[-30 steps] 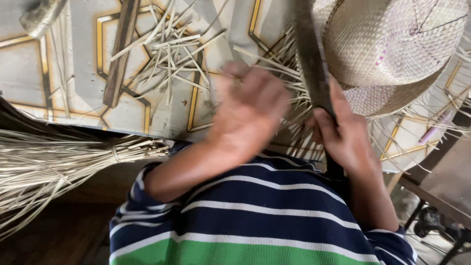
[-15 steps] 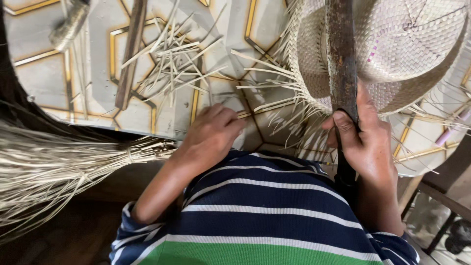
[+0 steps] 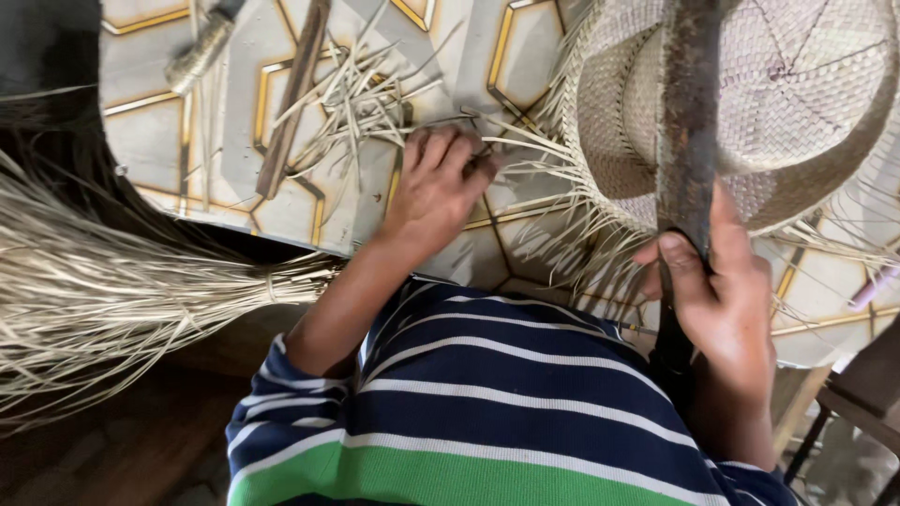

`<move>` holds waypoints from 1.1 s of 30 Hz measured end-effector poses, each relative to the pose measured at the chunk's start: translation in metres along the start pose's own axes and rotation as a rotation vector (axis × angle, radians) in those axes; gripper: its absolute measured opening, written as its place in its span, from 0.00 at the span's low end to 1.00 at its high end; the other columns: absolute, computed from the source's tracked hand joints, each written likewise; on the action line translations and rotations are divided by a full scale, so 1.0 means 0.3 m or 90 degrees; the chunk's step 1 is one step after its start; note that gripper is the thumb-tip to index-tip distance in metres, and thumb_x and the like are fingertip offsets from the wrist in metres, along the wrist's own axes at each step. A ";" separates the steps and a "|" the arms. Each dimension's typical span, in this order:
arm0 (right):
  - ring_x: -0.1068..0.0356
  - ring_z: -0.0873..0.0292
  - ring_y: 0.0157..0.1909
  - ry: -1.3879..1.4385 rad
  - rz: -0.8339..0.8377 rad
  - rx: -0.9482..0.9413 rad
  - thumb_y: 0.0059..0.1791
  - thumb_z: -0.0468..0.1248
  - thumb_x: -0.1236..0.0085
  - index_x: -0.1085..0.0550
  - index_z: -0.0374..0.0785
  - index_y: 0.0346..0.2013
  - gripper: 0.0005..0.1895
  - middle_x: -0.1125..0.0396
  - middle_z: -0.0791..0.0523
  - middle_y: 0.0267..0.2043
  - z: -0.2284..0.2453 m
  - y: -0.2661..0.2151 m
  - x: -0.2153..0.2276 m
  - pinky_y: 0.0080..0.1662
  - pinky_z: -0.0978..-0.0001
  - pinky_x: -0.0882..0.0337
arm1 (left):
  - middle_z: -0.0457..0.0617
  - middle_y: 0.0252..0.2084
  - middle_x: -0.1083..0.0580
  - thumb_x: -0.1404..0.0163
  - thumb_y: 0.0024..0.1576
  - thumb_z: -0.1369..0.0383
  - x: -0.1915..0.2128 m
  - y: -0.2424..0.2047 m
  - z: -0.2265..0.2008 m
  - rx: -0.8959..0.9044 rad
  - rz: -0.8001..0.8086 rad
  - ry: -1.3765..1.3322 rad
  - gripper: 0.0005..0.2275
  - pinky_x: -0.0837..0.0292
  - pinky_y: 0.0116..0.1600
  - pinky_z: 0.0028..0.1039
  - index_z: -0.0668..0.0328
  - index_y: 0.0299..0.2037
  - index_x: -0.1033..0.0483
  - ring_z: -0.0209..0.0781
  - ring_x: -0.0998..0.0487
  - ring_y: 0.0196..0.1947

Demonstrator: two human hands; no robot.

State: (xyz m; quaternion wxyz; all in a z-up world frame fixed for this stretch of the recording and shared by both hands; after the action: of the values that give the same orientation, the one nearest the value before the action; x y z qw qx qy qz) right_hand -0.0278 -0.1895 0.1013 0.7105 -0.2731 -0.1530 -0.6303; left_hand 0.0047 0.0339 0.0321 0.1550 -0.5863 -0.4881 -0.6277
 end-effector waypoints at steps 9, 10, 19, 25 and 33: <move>0.37 0.61 0.19 0.024 -0.008 0.037 0.52 0.34 0.58 0.52 0.34 0.67 0.29 0.33 0.52 0.29 -0.056 -0.019 0.014 0.29 0.73 0.35 | 0.51 0.39 0.27 0.50 0.48 0.75 0.200 0.021 0.316 0.482 -0.271 -0.577 0.03 0.30 0.36 0.24 0.58 0.30 0.31 0.40 0.24 0.35; 0.37 0.61 0.19 0.027 -0.008 0.036 0.52 0.34 0.58 0.52 0.34 0.67 0.29 0.33 0.52 0.29 -0.054 -0.023 0.013 0.29 0.73 0.35 | 0.51 0.39 0.27 0.50 0.48 0.75 0.201 -0.026 0.379 0.481 -0.268 -0.574 0.03 0.30 0.36 0.24 0.58 0.30 0.31 0.40 0.24 0.35; 0.37 0.60 0.19 0.081 -0.014 0.025 0.52 0.32 0.59 0.52 0.37 0.67 0.29 0.34 0.50 0.30 -0.094 -0.043 0.014 0.28 0.72 0.33 | 0.61 0.44 0.31 0.50 0.60 0.59 0.264 -0.239 0.477 0.275 -0.152 -0.026 0.18 0.36 0.44 0.39 0.70 0.48 0.27 0.54 0.36 0.46; 0.38 0.60 0.21 0.103 -0.005 0.038 0.52 0.33 0.59 0.52 0.36 0.67 0.29 0.34 0.50 0.30 -0.089 -0.057 -0.005 0.29 0.72 0.34 | 0.57 0.42 0.31 0.48 0.47 0.79 0.199 -0.337 0.451 0.349 -0.038 0.076 0.18 0.32 0.39 0.43 0.68 0.50 0.27 0.55 0.33 0.39; 0.38 0.61 0.20 0.080 0.012 0.057 0.52 0.31 0.59 0.52 0.34 0.67 0.29 0.34 0.51 0.30 -0.109 -0.079 -0.020 0.29 0.73 0.34 | 0.57 0.41 0.30 0.45 0.45 0.79 0.196 -0.358 0.583 0.414 -0.064 0.079 0.16 0.34 0.43 0.42 0.65 0.45 0.26 0.57 0.33 0.40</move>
State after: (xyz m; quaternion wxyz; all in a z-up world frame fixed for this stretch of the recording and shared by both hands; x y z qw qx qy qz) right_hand -0.0562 -0.2051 0.0763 0.7360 -0.2019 -0.1335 -0.6322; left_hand 0.0090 0.2462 0.0093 0.3324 -0.4422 -0.6808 -0.4800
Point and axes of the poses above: each hand's wrist, its own y-axis towards the middle knuckle, its own x-axis out of the back of the hand, z = x × y, the point moved 6 cm from there along y, towards the middle knuckle
